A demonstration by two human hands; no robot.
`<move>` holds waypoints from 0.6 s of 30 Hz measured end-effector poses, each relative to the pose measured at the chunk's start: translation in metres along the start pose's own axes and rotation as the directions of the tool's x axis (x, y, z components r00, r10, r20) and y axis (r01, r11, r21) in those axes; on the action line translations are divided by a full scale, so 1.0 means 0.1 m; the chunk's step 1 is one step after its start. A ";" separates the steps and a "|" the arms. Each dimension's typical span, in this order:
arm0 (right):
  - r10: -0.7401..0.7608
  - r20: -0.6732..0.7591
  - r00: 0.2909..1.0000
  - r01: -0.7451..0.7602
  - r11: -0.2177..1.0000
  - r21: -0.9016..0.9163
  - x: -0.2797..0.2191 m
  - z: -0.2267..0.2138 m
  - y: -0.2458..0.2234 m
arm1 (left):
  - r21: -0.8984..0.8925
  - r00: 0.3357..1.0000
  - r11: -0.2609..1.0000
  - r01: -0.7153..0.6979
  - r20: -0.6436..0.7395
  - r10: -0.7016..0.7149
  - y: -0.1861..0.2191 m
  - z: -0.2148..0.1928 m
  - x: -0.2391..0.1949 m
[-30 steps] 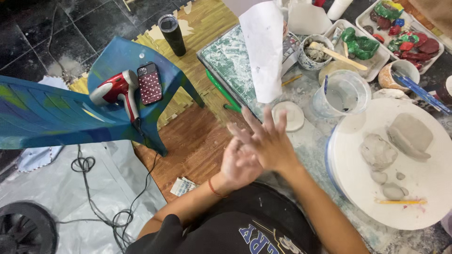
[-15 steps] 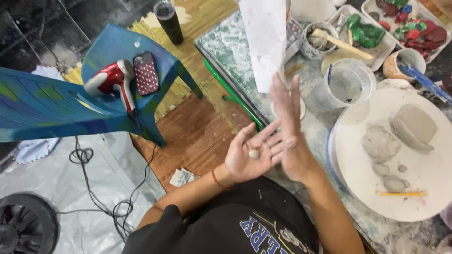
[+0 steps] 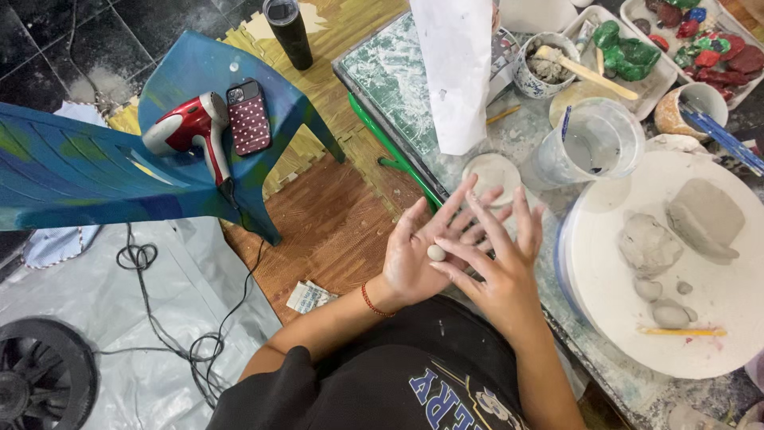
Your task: The person shapes small pieces of clay by hand, rolling them into balls and then elongating them into cylindrical forms. They use a small yellow sculpting tool to refine the shapes and smooth the surfaces. The finished pieces are placed on a white rotating tray.
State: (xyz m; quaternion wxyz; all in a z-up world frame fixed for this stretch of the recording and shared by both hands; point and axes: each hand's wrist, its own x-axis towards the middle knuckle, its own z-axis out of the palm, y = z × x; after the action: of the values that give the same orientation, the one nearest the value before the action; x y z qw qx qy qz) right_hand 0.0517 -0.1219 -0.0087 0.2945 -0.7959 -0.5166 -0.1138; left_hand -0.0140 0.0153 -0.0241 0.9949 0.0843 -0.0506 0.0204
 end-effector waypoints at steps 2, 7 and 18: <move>0.052 0.154 0.987 -0.045 0.998 -0.049 -0.01 -0.04 -0.05 | 0.010 0.999 0.999 -0.040 -0.032 0.040 0.00 -0.05 0.03; 0.068 0.113 0.991 -0.087 0.982 0.169 0.13 -0.02 -0.19 | 0.312 0.996 0.946 -0.089 -0.001 0.093 -0.10 -0.14 0.00; -0.001 -0.010 1.000 0.002 0.986 0.169 0.25 0.60 -0.41 | 0.685 0.812 0.490 -0.539 0.268 0.519 -0.15 -0.21 0.05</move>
State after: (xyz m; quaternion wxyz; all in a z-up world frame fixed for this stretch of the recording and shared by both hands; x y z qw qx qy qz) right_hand 0.0190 -0.0563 -0.0303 0.3632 -0.7672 -0.5234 -0.0738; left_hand -0.0064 0.0048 -0.0468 0.8180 0.4568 -0.0738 0.3419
